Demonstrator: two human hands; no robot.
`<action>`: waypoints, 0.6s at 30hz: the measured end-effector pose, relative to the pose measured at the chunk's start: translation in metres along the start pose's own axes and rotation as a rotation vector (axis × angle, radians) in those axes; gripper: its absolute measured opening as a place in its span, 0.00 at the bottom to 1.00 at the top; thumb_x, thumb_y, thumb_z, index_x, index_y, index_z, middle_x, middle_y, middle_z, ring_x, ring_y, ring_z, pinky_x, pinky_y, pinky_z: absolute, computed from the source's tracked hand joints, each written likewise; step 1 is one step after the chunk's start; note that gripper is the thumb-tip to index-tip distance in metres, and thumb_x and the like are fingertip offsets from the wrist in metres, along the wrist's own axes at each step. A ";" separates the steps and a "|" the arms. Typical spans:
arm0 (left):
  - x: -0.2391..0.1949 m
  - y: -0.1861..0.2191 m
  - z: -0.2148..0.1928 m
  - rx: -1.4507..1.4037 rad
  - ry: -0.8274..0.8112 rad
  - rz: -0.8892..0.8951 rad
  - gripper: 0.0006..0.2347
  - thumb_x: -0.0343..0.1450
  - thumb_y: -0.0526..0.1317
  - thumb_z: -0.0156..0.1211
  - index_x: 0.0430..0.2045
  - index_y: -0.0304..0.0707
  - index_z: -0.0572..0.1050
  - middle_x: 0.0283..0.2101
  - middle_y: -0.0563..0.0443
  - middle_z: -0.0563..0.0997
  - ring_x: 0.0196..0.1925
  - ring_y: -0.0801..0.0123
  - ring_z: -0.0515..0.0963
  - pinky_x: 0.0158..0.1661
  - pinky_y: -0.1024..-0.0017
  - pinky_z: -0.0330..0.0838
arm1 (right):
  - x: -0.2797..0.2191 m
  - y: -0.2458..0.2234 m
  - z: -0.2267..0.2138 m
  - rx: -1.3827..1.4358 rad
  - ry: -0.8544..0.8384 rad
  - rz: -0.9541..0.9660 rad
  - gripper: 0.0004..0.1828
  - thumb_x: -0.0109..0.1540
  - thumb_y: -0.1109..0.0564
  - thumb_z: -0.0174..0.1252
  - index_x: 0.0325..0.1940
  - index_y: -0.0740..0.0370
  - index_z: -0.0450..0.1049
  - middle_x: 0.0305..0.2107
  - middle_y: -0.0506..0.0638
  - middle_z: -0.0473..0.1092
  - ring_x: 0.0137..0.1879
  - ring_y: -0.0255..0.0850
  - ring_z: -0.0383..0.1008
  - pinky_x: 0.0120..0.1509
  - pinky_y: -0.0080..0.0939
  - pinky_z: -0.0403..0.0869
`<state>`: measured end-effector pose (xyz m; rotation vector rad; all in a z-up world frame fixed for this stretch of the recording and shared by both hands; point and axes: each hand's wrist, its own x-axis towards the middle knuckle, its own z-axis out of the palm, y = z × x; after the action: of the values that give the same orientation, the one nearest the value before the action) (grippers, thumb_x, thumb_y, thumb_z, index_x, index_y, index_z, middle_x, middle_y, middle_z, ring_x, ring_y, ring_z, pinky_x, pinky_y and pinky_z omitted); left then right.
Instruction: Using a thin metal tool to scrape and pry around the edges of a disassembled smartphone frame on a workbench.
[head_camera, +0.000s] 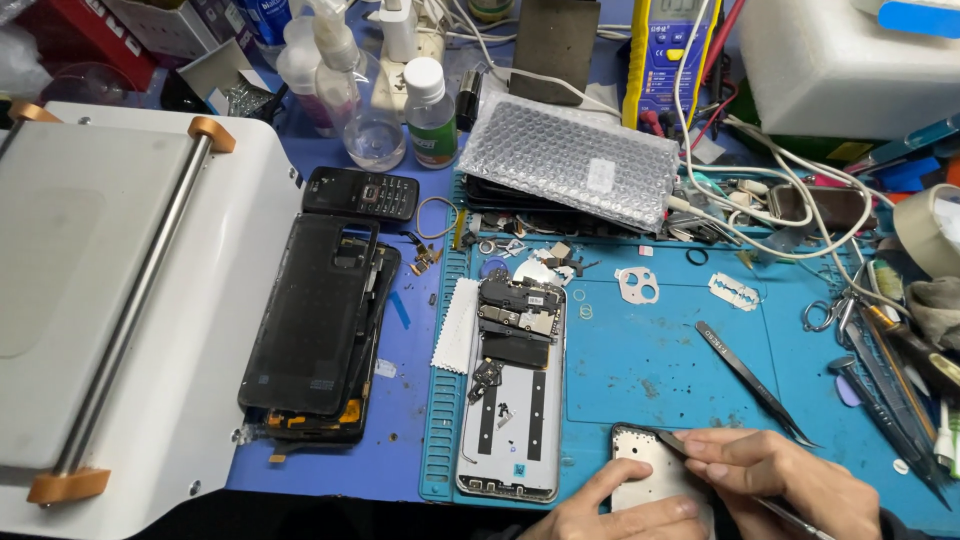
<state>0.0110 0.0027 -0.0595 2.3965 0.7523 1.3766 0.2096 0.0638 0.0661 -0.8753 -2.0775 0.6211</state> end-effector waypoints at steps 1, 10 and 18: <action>0.002 0.001 -0.003 0.022 0.006 0.022 0.08 0.80 0.30 0.58 0.53 0.34 0.80 0.63 0.44 0.80 0.68 0.64 0.80 0.68 0.54 0.75 | 0.004 -0.002 -0.001 0.017 -0.012 -0.002 0.08 0.54 0.69 0.65 0.34 0.64 0.74 0.37 0.58 0.80 0.52 0.50 0.85 0.61 0.47 0.81; 0.052 0.032 -0.069 0.111 -0.003 0.077 0.05 0.77 0.31 0.61 0.46 0.34 0.80 0.52 0.45 0.82 0.62 0.62 0.81 0.63 0.53 0.75 | 0.012 0.003 -0.001 0.019 -0.055 -0.113 0.11 0.55 0.72 0.65 0.36 0.64 0.72 0.36 0.55 0.78 0.50 0.49 0.84 0.58 0.46 0.83; 0.064 0.029 -0.073 0.068 0.001 -0.026 0.06 0.74 0.29 0.61 0.42 0.28 0.80 0.51 0.42 0.81 0.59 0.60 0.80 0.61 0.53 0.75 | 0.003 0.013 -0.002 0.014 -0.158 -0.010 0.14 0.55 0.75 0.65 0.36 0.66 0.68 0.38 0.58 0.75 0.53 0.51 0.82 0.59 0.49 0.82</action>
<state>-0.0166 0.0132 0.0370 2.4288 0.8406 1.3637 0.2148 0.0743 0.0601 -0.8303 -2.2139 0.7189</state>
